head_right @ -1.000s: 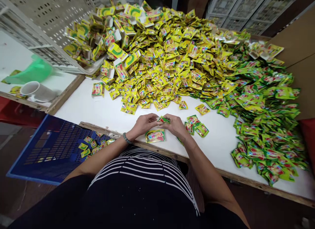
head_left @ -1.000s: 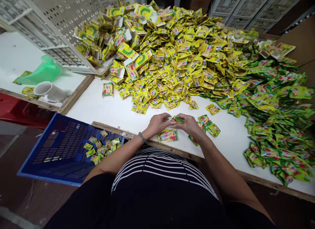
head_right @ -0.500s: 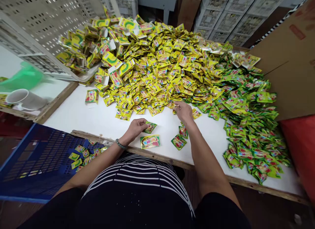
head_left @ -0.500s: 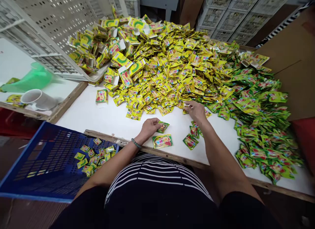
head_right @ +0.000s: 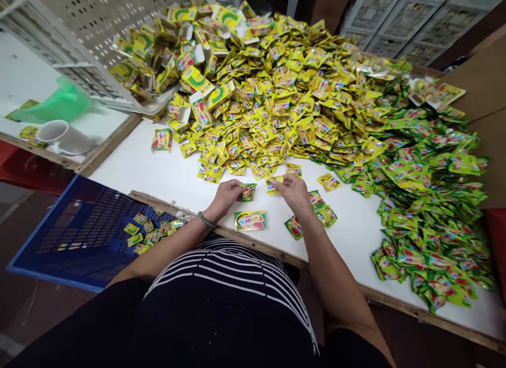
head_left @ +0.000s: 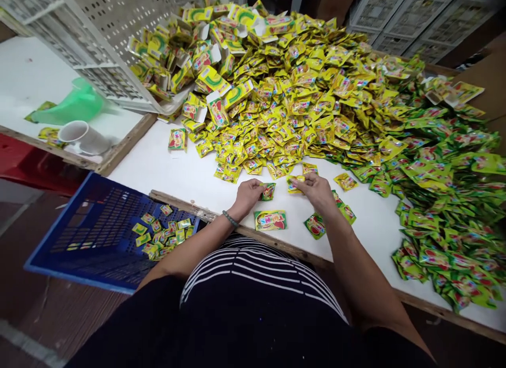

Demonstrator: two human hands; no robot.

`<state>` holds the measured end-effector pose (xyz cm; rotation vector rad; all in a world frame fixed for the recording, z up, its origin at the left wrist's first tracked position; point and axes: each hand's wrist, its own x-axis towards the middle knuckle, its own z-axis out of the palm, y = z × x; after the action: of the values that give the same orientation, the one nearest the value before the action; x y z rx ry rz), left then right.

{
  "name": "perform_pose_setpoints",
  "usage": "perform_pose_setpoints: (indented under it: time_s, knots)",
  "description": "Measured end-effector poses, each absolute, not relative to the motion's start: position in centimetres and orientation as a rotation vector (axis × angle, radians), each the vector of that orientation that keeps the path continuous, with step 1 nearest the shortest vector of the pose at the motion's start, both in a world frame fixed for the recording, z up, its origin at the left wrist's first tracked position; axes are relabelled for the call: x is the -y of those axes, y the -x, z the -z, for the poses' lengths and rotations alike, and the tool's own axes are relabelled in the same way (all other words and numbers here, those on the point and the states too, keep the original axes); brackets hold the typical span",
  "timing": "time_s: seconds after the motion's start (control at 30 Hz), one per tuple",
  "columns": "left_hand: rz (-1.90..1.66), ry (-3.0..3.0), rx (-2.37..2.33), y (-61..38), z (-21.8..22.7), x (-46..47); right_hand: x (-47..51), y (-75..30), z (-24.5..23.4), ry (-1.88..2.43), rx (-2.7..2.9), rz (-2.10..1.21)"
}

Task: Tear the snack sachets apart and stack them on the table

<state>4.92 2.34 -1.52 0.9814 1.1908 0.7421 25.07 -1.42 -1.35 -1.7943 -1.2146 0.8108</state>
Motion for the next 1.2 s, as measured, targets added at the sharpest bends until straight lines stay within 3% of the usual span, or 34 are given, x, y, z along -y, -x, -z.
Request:
perform_pose_setpoints:
  time_s: [0.07, 0.27, 0.47, 0.8, 0.9, 1.03, 1.2]
  knots:
    - [-0.761, -0.912, -1.148, -5.0, 1.2, -2.1, 2.1, -22.0, 0.9, 1.625, 1.021, -1.045]
    - [-0.855, -0.833, -1.028, -4.6, -0.5, -1.4, 2.5, -17.8, 0.5, 1.581, 0.844, -0.997]
    - [-0.747, -0.705, -0.941, -3.3, -0.7, -2.1, 2.8, -18.6, 0.4, 1.378, 0.771, -1.360]
    - [-0.704, -0.965, -1.027, -2.5, -0.2, -1.6, 3.8, -18.1, 1.0, 1.719, 1.072, -1.016]
    - [-0.790, -1.262, -1.259, 0.7, -1.4, -4.1, 4.2, -18.5, 0.2, 1.807, 1.112, -0.878]
    - [-0.990, -1.604, -1.987, 7.4, -3.8, -10.6, 4.7, -18.7, -0.6, 1.861, 1.088, -0.830]
    - [-0.461, -1.714, -2.399, 12.9, -4.7, -17.2, 4.5, -17.5, 0.2, 1.777, 1.088, -0.916]
